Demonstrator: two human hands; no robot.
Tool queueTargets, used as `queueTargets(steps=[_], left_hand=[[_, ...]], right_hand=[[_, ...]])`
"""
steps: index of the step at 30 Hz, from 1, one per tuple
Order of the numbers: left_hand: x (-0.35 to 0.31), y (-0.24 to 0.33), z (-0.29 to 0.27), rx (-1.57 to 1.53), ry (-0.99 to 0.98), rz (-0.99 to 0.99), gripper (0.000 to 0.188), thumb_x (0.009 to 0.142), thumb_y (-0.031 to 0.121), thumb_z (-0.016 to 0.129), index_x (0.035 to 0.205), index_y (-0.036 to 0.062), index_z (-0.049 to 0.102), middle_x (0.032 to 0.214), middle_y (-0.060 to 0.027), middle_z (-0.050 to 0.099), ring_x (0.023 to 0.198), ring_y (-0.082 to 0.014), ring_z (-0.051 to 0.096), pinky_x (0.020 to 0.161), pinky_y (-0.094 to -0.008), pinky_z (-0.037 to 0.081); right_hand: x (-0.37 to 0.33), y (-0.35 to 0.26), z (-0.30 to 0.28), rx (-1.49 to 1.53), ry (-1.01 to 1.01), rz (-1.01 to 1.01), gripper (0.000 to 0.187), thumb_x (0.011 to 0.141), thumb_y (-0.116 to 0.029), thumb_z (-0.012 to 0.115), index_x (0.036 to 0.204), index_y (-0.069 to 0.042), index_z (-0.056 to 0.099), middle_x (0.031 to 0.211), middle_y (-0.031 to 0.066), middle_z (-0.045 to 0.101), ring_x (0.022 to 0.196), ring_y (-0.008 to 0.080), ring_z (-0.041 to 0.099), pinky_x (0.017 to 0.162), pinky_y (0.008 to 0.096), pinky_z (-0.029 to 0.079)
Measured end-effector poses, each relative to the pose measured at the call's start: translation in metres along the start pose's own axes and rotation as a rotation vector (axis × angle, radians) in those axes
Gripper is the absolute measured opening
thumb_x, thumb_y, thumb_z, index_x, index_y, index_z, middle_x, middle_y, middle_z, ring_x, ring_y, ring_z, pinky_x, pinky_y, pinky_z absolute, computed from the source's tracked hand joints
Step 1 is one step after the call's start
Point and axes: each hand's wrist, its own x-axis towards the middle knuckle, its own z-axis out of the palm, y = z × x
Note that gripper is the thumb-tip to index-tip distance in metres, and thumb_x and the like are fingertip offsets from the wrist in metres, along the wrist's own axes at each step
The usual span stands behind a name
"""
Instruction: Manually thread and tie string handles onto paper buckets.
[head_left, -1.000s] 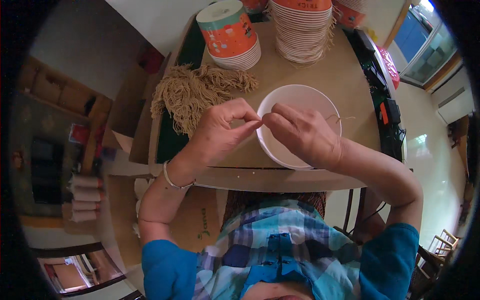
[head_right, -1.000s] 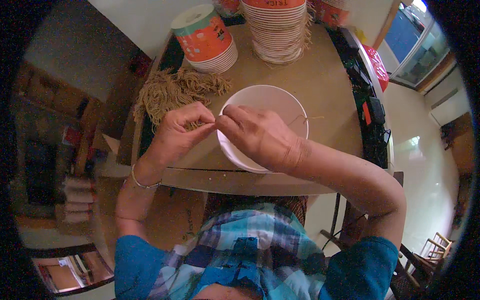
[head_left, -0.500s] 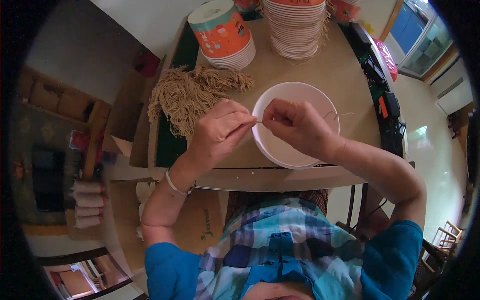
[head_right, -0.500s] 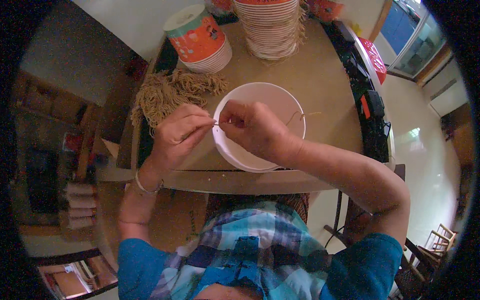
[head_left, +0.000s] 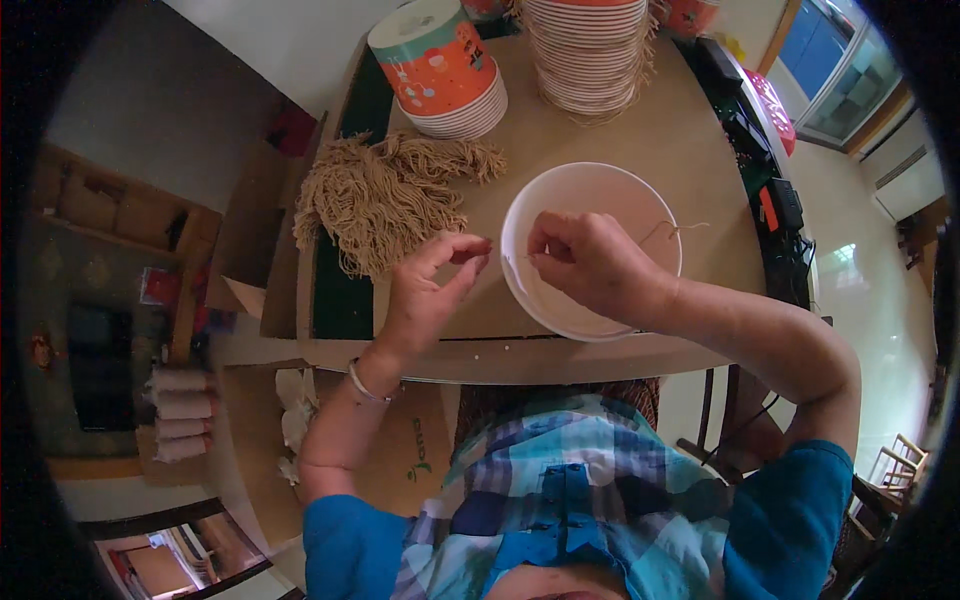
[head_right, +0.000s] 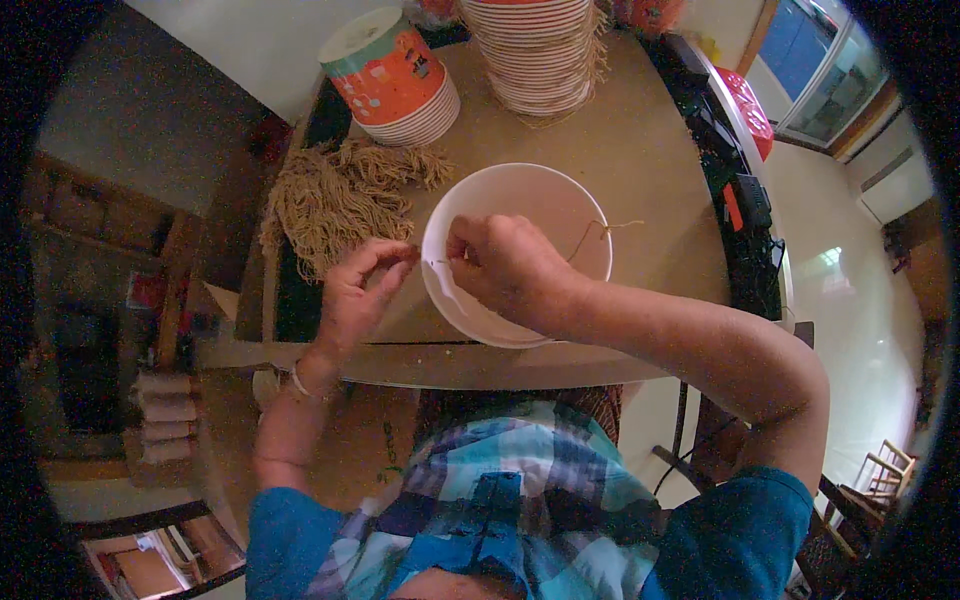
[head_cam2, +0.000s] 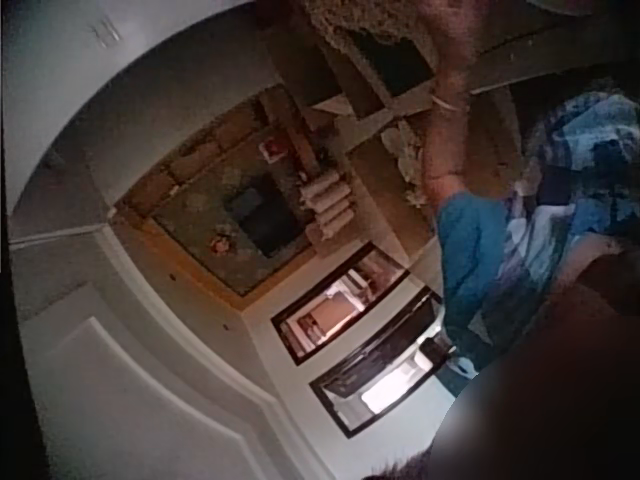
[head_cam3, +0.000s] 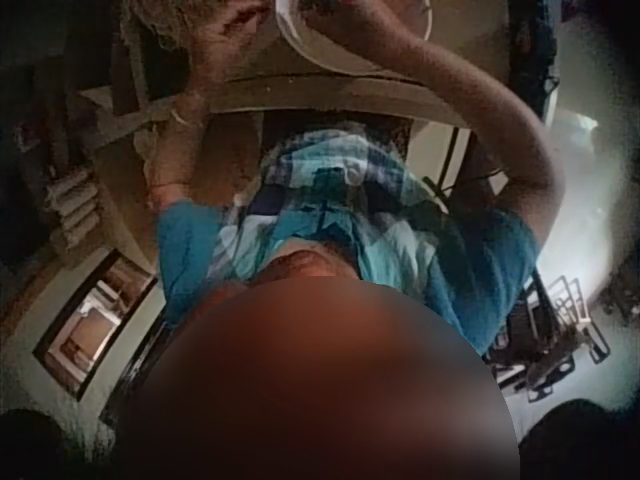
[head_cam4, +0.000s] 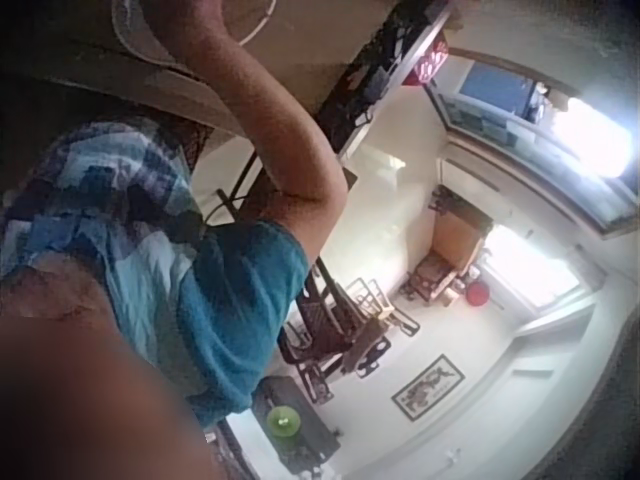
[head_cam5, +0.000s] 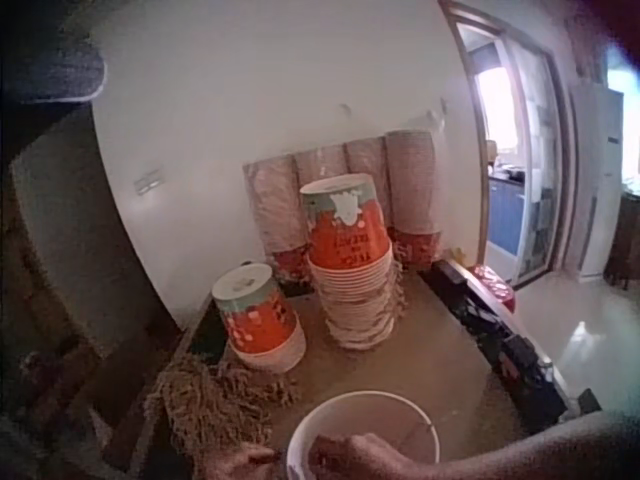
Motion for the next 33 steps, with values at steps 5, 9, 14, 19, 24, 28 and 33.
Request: queueTargets(steps=[5, 9, 14, 19, 24, 28, 33], left_hand=[[-0.005, -0.008, 0.006, -0.217, -0.056, -0.087, 0.022, 0.089, 0.002, 0.067, 0.111, 0.0007, 0.068, 0.101, -0.0052, 0.07, 0.094, -0.012, 0.065, 0.086, -0.0267, 0.052], [-0.007, -0.001, 0.007, -0.22, -0.079, -0.104, 0.022, 0.09, 0.002, 0.065, 0.112, 0.0002, 0.067, 0.101, -0.005, 0.07, 0.096, -0.012, 0.065, 0.087, -0.0266, 0.052], [-0.009, -0.002, 0.009, -0.281, -0.074, -0.199, 0.019, 0.093, 0.004, 0.064, 0.112, 0.0005, 0.067, 0.102, -0.0043, 0.07, 0.094, -0.0112, 0.065, 0.085, -0.026, 0.052], [-0.008, -0.001, 0.011, -0.276, -0.079, -0.192, 0.018, 0.092, 0.003, 0.064, 0.11, 0.0005, 0.067, 0.1, -0.0037, 0.07, 0.092, -0.0104, 0.065, 0.084, -0.0259, 0.052], [-0.008, -0.002, 0.012, -0.275, -0.073, -0.197, 0.017, 0.092, 0.002, 0.063, 0.109, 0.0006, 0.067, 0.098, -0.0033, 0.07, 0.091, -0.01, 0.065, 0.083, -0.0257, 0.052], [-0.007, 0.002, 0.012, -0.273, -0.075, -0.211, 0.018, 0.092, 0.002, 0.063, 0.109, 0.0004, 0.067, 0.099, -0.0036, 0.07, 0.091, -0.0098, 0.065, 0.083, -0.0257, 0.052], [-0.007, 0.002, 0.012, -0.226, -0.076, -0.218, 0.018, 0.092, 0.002, 0.063, 0.11, 0.0002, 0.067, 0.1, -0.0043, 0.07, 0.092, -0.0101, 0.065, 0.084, -0.0261, 0.052]], right_hand=[[0.001, -0.003, 0.002, -0.064, -0.004, -0.034, 0.012, 0.085, -0.011, 0.065, 0.089, 0.0, 0.062, 0.066, 0.0126, 0.06, 0.057, 0.0204, 0.057, 0.057, 0.0347, 0.047], [0.003, -0.003, 0.003, -0.068, -0.017, -0.031, 0.014, 0.085, -0.013, 0.067, 0.09, -0.001, 0.062, 0.069, 0.0145, 0.062, 0.06, 0.026, 0.061, 0.058, 0.0371, 0.048], [0.005, -0.012, 0.0, -0.025, -0.05, 0.031, 0.016, 0.084, -0.013, 0.064, 0.088, 0.003, 0.065, 0.079, 0.0239, 0.066, 0.076, 0.0419, 0.066, 0.067, 0.0456, 0.052], [0.005, -0.011, 0.001, -0.072, -0.053, 0.022, 0.017, 0.084, -0.013, 0.064, 0.088, 0.003, 0.064, 0.079, 0.0242, 0.066, 0.077, 0.0422, 0.066, 0.068, 0.0461, 0.051], [0.005, -0.004, 0.004, -0.065, -0.034, -0.024, 0.015, 0.085, -0.013, 0.065, 0.09, 0.001, 0.063, 0.075, 0.0198, 0.065, 0.071, 0.0357, 0.065, 0.064, 0.0419, 0.051], [0.005, -0.002, 0.004, -0.081, -0.035, -0.049, 0.015, 0.086, -0.014, 0.065, 0.092, 0.0, 0.062, 0.071, 0.0162, 0.064, 0.065, 0.0294, 0.065, 0.06, 0.0377, 0.05], [0.006, 0.0, 0.007, -0.099, -0.032, -0.052, 0.015, 0.086, -0.013, 0.065, 0.092, 0.001, 0.062, 0.073, 0.0168, 0.065, 0.066, 0.0301, 0.067, 0.061, 0.0385, 0.051]])
